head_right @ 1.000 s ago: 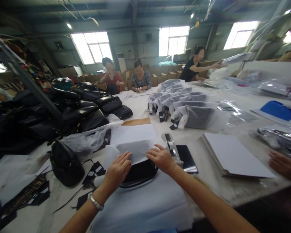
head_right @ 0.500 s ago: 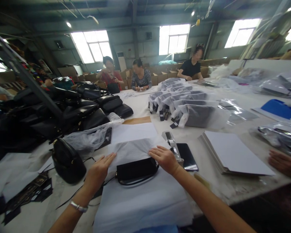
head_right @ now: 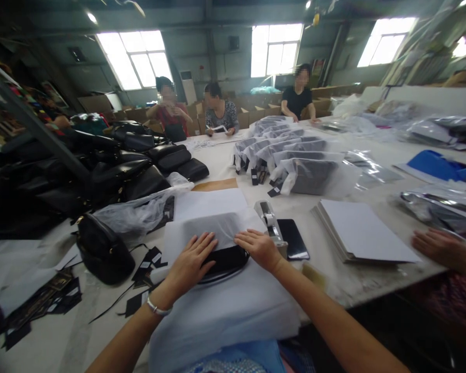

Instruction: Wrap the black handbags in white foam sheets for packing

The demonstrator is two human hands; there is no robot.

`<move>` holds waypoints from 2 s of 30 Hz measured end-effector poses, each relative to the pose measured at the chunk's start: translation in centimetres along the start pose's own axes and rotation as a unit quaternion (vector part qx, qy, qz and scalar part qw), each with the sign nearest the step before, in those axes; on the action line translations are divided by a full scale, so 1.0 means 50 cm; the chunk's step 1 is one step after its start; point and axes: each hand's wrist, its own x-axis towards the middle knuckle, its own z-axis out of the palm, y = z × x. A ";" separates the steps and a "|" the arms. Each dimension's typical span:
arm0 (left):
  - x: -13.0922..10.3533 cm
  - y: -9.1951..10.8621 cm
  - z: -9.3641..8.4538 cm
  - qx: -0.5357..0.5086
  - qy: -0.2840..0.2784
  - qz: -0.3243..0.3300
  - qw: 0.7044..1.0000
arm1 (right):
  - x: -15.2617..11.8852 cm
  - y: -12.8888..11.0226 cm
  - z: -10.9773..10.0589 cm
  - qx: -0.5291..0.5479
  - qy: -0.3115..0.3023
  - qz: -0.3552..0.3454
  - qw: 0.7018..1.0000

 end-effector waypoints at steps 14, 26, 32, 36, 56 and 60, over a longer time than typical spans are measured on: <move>-0.050 0.033 0.015 -0.031 -0.002 -0.037 0.999 | -0.100 -0.162 -0.123 0.286 -0.203 0.069 0.934; -0.049 0.035 0.004 -0.045 -0.009 -0.042 0.998 | -0.109 -0.190 -0.102 0.298 -0.223 0.121 0.920; -0.044 0.026 -0.005 -0.065 -0.015 -0.040 0.997 | -0.082 -0.178 -0.105 0.293 -0.302 0.158 0.893; -0.042 0.021 -0.012 -0.077 -0.021 -0.039 0.996 | -0.067 -0.172 -0.104 0.288 -0.336 0.166 0.881; -0.042 0.017 -0.014 -0.092 -0.028 -0.043 0.994 | -0.137 -0.226 -0.064 0.287 -0.224 0.004 0.931; -0.042 0.016 -0.015 -0.092 -0.027 -0.044 0.994 | -0.120 -0.229 -0.087 0.336 -0.249 0.080 0.905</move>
